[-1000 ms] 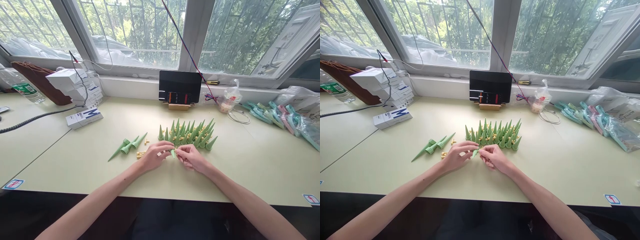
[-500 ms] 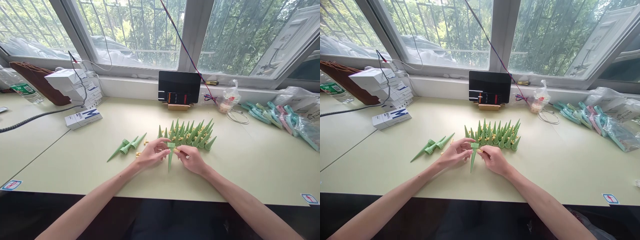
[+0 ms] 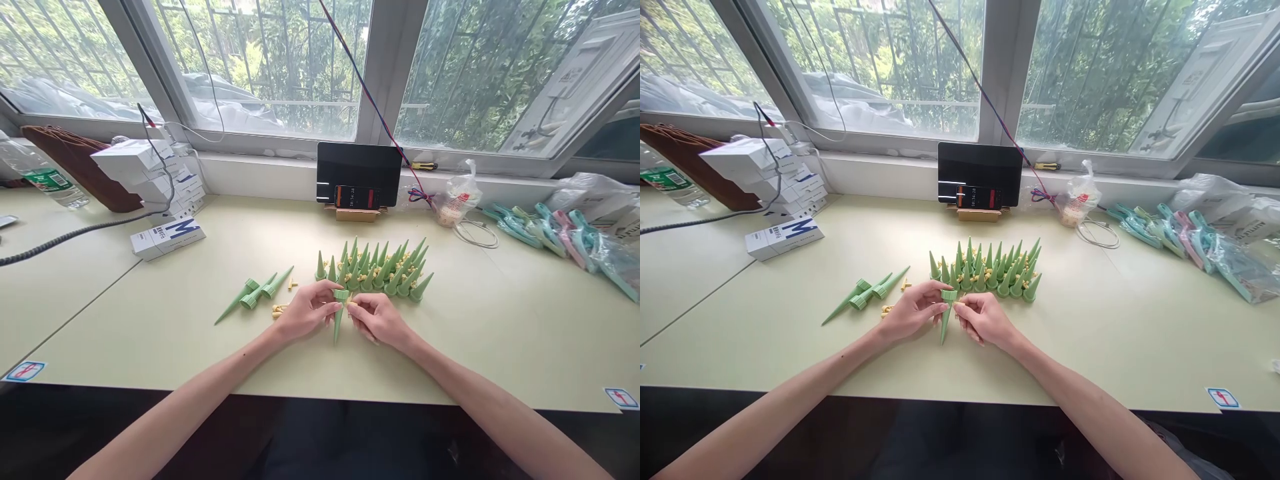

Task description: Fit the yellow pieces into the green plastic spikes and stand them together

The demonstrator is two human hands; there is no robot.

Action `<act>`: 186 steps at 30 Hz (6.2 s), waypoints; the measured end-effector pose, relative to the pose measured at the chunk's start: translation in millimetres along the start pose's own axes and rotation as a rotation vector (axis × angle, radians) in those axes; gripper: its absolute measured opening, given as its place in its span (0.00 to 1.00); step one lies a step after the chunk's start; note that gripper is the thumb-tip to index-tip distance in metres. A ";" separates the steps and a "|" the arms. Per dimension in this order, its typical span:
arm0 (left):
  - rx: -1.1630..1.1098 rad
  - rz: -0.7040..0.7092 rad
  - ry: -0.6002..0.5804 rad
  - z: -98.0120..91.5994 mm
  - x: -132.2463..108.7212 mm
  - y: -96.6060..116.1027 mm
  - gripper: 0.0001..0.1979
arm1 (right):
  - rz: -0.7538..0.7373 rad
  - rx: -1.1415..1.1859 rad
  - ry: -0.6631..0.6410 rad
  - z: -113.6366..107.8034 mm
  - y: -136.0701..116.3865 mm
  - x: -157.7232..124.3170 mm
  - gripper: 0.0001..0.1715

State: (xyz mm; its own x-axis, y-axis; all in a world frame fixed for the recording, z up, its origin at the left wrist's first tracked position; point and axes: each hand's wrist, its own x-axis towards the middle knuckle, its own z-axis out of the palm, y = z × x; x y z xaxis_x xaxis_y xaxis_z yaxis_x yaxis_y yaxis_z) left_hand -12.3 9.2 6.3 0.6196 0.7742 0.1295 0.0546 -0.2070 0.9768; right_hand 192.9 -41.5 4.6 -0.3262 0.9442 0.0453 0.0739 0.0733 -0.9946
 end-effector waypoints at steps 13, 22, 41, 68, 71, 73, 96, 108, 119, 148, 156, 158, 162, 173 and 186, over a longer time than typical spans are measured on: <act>0.074 0.073 0.048 4.3 0.0 2.6 0.13 | 0.280 0.432 -0.144 -6.3 -4.8 6.4 0.25; -0.044 -0.007 0.017 2.9 0.4 -1.1 0.12 | 0.088 0.138 -0.063 -0.9 0.6 3.0 0.24; -0.078 -0.037 0.013 3.9 1.1 0.8 0.13 | 0.043 0.013 -0.019 1.1 -1.3 0.9 0.24; -0.127 -0.063 0.018 4.7 2.5 2.7 0.17 | 0.066 0.069 -0.036 1.2 1.4 2.6 0.24; -0.119 -0.061 0.021 4.8 2.9 4.1 0.16 | 0.060 0.065 -0.026 2.1 0.1 2.5 0.24; -0.103 -0.059 0.028 4.5 3.1 5.8 0.15 | 0.055 0.052 -0.020 2.8 -2.0 2.3 0.23; 0.522 0.231 -0.058 -7.1 -1.1 13.3 0.09 | 0.061 -0.007 -0.001 -0.5 -0.4 6.9 0.30; 0.663 0.164 0.086 -10.4 4.4 5.9 0.11 | -0.141 -0.386 0.349 -8.2 7.4 9.3 0.21; 0.610 0.219 0.236 -8.5 3.6 11.8 0.13 | -0.164 -0.496 0.284 -8.1 10.4 8.3 0.10; 0.854 0.434 -0.102 6.6 -4.6 1.4 0.16 | -0.247 -0.679 0.262 -10.7 15.1 10.3 0.03; 0.862 0.447 -0.100 6.8 -4.1 3.1 0.15 | -0.226 -0.713 0.125 -10.2 13.4 9.9 0.03; 0.868 0.442 -0.106 6.6 -4.1 2.9 0.16 | -0.226 -0.725 0.116 -10.2 13.1 9.6 0.04; 0.877 0.433 -0.107 6.3 -4.0 3.0 0.16 | -0.237 -0.735 0.103 -10.2 12.3 8.7 0.06; 0.841 0.414 -0.064 5.1 -5.0 2.3 0.06 | -0.097 -0.235 0.057 -5.0 0.3 6.4 0.18; 0.808 0.446 -0.072 5.8 -2.4 5.3 0.16 | 0.013 0.047 -0.014 -3.7 0.7 6.6 0.19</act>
State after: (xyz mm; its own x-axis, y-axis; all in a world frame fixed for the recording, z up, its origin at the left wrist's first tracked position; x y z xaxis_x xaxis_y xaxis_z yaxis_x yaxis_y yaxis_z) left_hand -9.0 2.7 10.2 0.7599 0.4894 0.4278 0.3122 -0.8521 0.4201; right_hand 194.3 -34.1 4.6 -0.3382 0.9406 0.0310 0.0343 0.0453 -0.9984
